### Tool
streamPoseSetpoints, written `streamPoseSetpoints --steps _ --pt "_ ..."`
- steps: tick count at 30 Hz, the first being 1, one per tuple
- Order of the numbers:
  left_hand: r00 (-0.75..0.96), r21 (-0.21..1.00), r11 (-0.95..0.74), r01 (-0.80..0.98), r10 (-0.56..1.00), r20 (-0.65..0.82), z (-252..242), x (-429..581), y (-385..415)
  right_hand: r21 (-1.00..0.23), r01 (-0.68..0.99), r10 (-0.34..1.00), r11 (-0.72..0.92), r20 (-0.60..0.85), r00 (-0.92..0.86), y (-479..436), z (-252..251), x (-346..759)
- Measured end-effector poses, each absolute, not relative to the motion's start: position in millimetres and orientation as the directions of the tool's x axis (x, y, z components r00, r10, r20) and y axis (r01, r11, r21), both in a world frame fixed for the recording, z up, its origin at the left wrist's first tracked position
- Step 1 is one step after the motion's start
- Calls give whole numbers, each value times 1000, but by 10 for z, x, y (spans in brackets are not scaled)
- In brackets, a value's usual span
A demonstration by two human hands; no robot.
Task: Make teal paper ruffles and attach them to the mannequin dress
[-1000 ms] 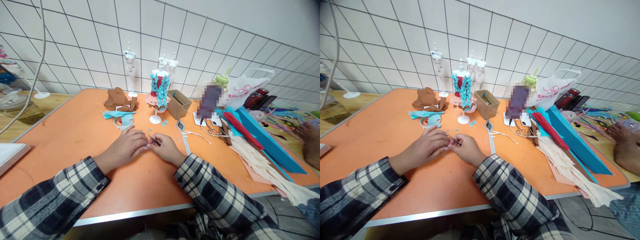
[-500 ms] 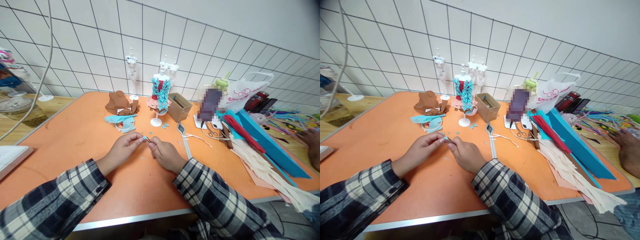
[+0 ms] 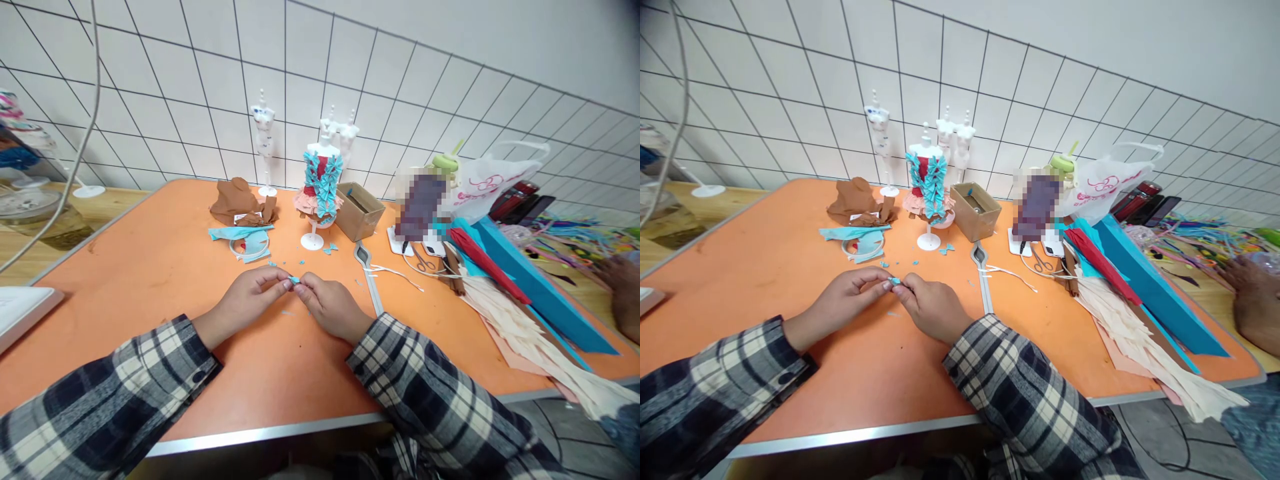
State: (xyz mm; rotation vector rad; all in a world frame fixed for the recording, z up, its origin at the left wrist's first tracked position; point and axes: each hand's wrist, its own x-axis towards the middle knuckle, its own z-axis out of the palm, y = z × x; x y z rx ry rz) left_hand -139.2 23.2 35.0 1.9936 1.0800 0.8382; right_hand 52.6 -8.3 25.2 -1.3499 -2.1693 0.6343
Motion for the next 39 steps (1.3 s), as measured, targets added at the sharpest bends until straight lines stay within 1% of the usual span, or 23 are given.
streamPoseSetpoints --steps 9,11,13,15,17,19,21,23,25,28,31,33,34,36,38,39 --pt "458 841 -391 374 866 199 367 -1382 231 -665 631 906 401 183 -382 -59 229 534" --pt "460 863 -363 350 870 179 356 -1386 234 -684 613 906 396 186 -379 -49 216 537" --pt "446 899 -310 310 882 151 336 -1393 244 -735 564 915 376 197 -353 -36 204 541" --pt "410 932 -255 259 902 133 305 -1401 260 -835 461 941 300 179 -288 -20 200 545" --pt "376 963 -205 175 918 127 268 -1405 275 -946 284 968 155 88 -233 -9 206 548" --pt "386 989 -134 60 917 101 235 -1397 279 -996 93 964 2 -23 -266 -10 217 544" --pt "415 998 -44 -41 908 57 213 -1376 268 -995 -37 936 -90 -72 -346 -19 218 525" --pt "434 994 37 -107 901 13 206 -1344 245 -984 -118 917 -137 -81 -392 -30 204 492" --pt "440 984 92 -155 898 -15 208 -1310 219 -966 -178 911 -186 -102 -399 -34 186 455" --pt "440 966 132 -224 898 -21 209 -1277 190 -937 -242 914 -251 -148 -377 -26 171 424" --pt "427 940 161 -299 904 -19 203 -1284 184 -935 -242 926 -259 -169 -339 -6 174 445" --pt "423 947 144 -287 906 -10 203 -1309 195 -955 -191 941 -225 -162 -296 13 175 477" --pt "414 960 108 -258 910 9 207 -1324 204 -974 -136 954 -180 -140 -265 24 174 494" --pt "375 991 -16 -135 925 66 223 -1348 226 -998 52 977 -31 -41 -211 45 170 522" --pt "348 984 -148 94 931 107 241 -1363 247 -962 243 976 125 75 -202 60 166 535" --pt "347 954 -197 224 931 111 248 -1366 256 -936 304 971 178 118 -207 62 165 535"
